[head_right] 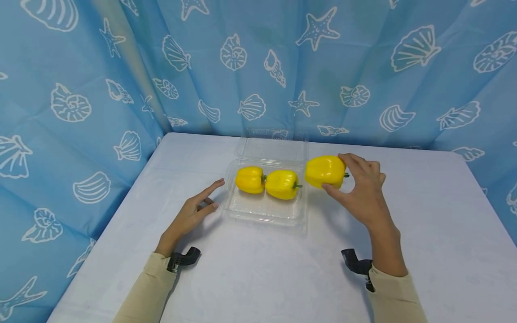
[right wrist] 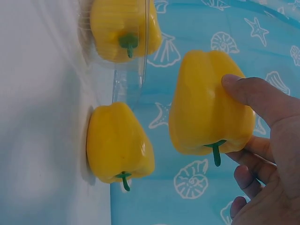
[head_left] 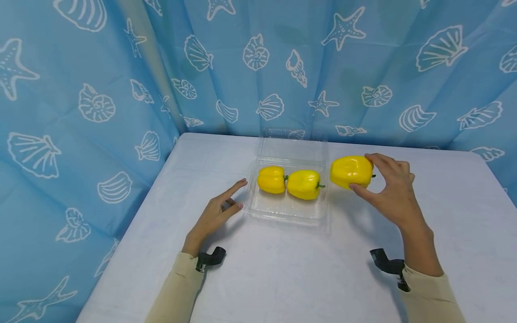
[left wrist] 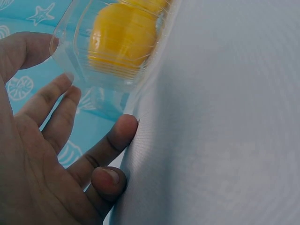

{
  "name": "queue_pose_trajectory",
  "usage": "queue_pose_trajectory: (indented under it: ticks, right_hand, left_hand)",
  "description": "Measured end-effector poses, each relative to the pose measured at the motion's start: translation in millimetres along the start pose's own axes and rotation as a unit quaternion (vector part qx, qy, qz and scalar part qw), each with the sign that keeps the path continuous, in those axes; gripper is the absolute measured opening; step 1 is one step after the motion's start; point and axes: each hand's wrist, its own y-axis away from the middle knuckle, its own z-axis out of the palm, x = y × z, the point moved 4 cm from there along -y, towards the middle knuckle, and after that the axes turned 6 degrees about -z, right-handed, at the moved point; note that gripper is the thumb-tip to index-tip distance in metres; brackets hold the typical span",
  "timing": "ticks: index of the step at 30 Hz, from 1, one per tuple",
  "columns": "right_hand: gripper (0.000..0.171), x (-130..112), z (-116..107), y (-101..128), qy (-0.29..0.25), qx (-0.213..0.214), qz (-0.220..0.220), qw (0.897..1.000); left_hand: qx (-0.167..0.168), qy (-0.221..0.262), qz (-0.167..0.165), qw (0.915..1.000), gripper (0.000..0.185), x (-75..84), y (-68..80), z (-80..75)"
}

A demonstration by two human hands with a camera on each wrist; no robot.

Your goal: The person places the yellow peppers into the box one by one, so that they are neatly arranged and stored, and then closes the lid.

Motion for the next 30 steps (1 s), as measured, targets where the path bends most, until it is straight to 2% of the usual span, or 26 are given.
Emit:
queue_pose_trajectory:
  ticks: [14, 30]
  right_hand:
    - [0.080, -10, 8, -1, -0.006, -0.012, -0.005, 1.000]
    - [0.078, -26, 20, -3, -0.023, -0.012, -0.034, 0.999]
  left_hand:
    - [0.000, -0.004, 0.001, 1.0000, 0.059, 1.4, -0.8, 0.6]
    - [-0.004, 0.000, 0.002, 1.0000, 0.060, 1.4, -0.5, -1.0]
